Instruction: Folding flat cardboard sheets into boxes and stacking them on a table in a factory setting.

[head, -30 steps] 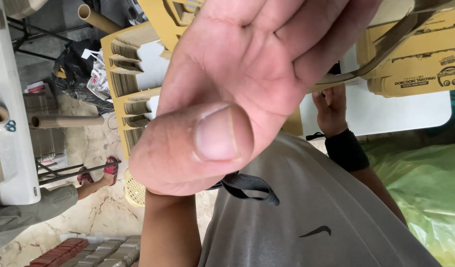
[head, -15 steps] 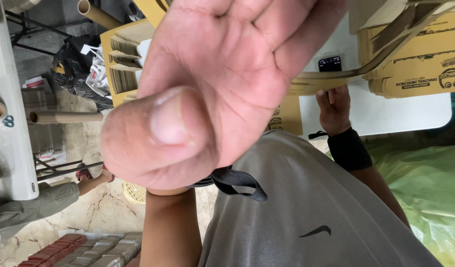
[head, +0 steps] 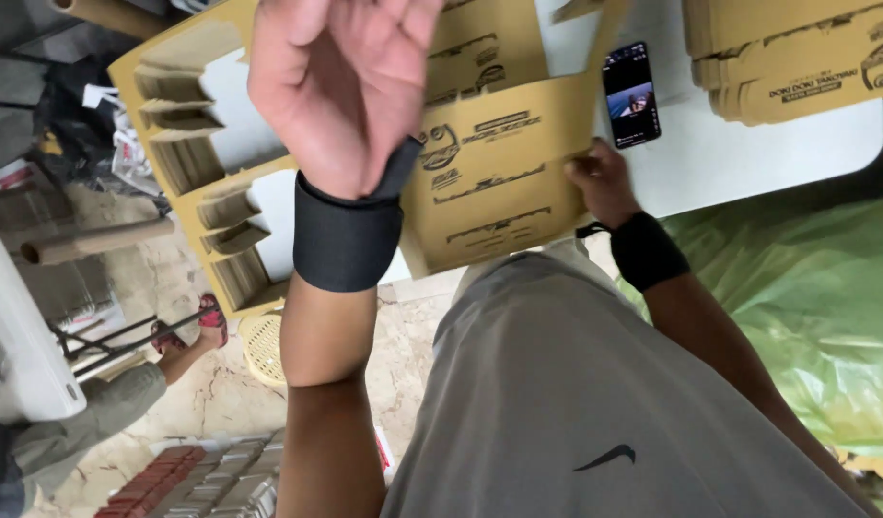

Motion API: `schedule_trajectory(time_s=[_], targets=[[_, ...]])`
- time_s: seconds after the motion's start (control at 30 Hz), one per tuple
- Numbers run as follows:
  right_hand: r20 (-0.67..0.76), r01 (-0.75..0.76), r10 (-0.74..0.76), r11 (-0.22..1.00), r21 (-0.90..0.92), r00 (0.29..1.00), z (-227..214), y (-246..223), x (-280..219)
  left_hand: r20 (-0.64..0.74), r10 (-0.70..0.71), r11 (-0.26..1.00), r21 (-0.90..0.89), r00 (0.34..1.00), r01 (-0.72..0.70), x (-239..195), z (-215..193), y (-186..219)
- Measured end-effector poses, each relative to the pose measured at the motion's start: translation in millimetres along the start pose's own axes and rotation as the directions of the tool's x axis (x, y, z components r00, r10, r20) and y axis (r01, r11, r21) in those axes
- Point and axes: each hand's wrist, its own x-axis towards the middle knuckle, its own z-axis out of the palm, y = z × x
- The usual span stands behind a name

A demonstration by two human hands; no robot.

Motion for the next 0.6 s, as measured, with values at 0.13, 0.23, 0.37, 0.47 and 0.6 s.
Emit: schedule_trajectory(time_s=[0.13,0.23,0.37,0.47,0.6], targets=[[0.024,-0.156,0.159,0.983,-0.092,0.987,30,45,18,-0.070,-0.088,0.996,-0.007,0.994,0.088,13,-93,-28],[0.028,-0.315,0.322,0.938,-0.146,0.946,45,67,14,-0.297,-0.104,0.989,0.068,0.949,0.130,8,-152,-47],[0.014,-0.384,0.396,0.899,-0.210,0.918,48,67,20,-0.508,-0.136,0.977,0.073,0.851,0.200,13,-208,-58],[-0.012,-0.400,0.415,0.867,-0.298,0.910,50,81,25,-0.494,-0.253,0.880,0.240,0.832,0.410,13,-248,-61],[-0.042,-0.413,0.419,0.866,-0.281,0.907,56,105,30,-0.562,-0.174,-0.204,0.824,0.809,0.529,-29,-303,-63]])
